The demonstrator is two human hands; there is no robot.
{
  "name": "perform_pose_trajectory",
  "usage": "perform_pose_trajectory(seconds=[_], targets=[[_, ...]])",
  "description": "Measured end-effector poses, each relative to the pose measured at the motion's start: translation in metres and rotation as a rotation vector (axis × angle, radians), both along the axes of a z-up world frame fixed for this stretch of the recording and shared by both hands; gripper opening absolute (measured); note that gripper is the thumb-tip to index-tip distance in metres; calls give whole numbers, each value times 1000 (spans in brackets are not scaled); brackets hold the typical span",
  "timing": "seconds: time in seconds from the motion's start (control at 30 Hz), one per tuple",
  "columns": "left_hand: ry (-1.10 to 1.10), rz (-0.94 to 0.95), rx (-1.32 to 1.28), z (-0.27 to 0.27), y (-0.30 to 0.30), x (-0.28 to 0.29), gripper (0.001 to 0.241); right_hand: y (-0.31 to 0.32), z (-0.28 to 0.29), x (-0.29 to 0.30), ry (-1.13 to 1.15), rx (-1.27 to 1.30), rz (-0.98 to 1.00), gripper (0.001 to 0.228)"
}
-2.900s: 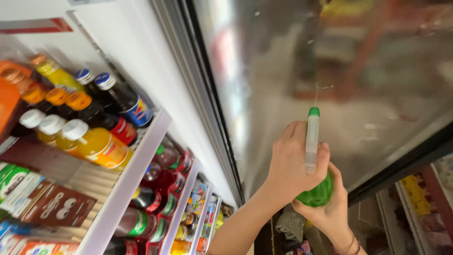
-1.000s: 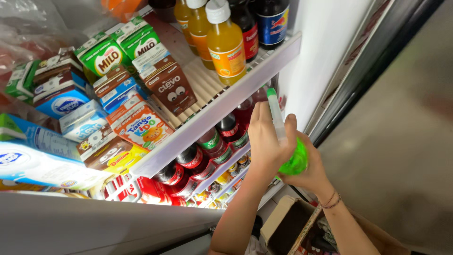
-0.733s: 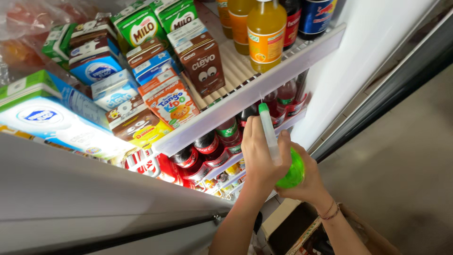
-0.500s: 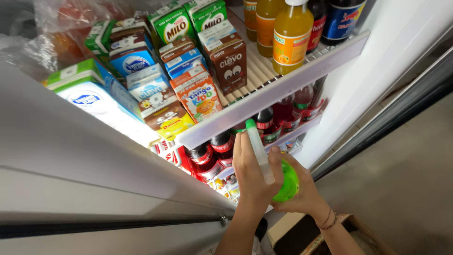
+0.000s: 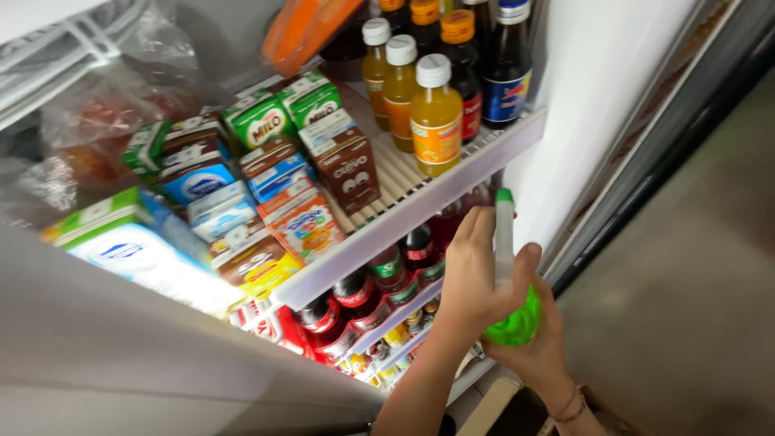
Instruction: The person cleans the glass door of a commercial refrigerator using a cloth and a spray bottle. They wipe the exterior glass and the door frame, then spray the glass and wipe it again. The person also handles a cardboard box containing cleaning supplies.
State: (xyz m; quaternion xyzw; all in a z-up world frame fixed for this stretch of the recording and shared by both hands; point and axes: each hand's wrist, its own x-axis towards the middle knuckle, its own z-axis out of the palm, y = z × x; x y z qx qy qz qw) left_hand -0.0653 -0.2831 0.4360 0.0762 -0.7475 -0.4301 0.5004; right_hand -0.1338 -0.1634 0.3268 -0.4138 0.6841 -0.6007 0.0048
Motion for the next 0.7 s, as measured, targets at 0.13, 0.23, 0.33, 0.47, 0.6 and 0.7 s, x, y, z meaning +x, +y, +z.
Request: perform_pose_trajectory(seconds=[0.13,0.23,0.33,0.47,0.6,0.7], targets=[[26,-169,-1,-5,-5,-63,34,9,7,-31,103,-28,-201,92],[16,-213,-2,-13,-4,-93,32,11,5,-51,124,13,-280,94],[-14,-230,45,-35,0,-106,33,15,-11,-60,73,34,-293,93],[-47,-204,70,-78,2,-114,28,23,-43,-63,67,110,-250,94],[-106,-223,153,-119,7,-111,26,33,-77,-62,-1,176,-212,94],[-131,-218,178,-146,11,-111,26,40,-105,-59,-40,201,-208,94]])
